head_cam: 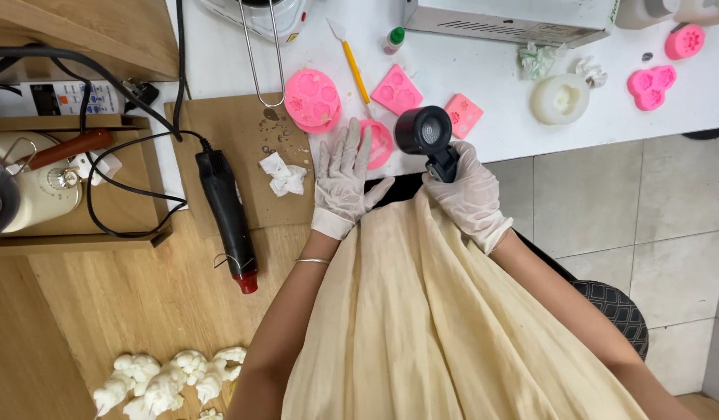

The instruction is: Making small wax figures and refining them in silicone molds using a sculpting tool.

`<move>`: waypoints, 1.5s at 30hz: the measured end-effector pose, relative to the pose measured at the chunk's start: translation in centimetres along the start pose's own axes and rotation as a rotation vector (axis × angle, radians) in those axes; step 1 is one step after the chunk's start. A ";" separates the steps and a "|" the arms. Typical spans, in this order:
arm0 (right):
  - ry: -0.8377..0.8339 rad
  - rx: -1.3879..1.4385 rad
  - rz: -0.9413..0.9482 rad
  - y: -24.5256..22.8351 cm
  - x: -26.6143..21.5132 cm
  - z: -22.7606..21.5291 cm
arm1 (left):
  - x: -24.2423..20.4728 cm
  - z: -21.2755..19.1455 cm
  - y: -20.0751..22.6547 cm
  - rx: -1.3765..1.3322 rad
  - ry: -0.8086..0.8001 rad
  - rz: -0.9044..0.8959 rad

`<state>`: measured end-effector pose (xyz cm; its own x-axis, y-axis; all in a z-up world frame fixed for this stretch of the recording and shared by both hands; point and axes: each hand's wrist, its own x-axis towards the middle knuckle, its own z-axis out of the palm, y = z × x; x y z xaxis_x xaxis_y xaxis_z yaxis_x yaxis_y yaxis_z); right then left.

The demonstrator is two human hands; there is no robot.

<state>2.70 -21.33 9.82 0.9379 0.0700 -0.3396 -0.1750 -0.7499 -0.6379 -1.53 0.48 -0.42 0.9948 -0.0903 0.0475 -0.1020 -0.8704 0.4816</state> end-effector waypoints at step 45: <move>-0.062 0.027 0.168 1.4 0.3 -0.2 | -0.4 0.4 1.2 0.207 -0.110 -0.103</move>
<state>2.83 -22.49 8.93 0.8747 -0.0137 -0.4844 -0.3363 -0.7370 -0.5864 -2.00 -0.73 -0.15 0.9948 -0.0385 -0.0939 -0.0097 -0.9572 0.2892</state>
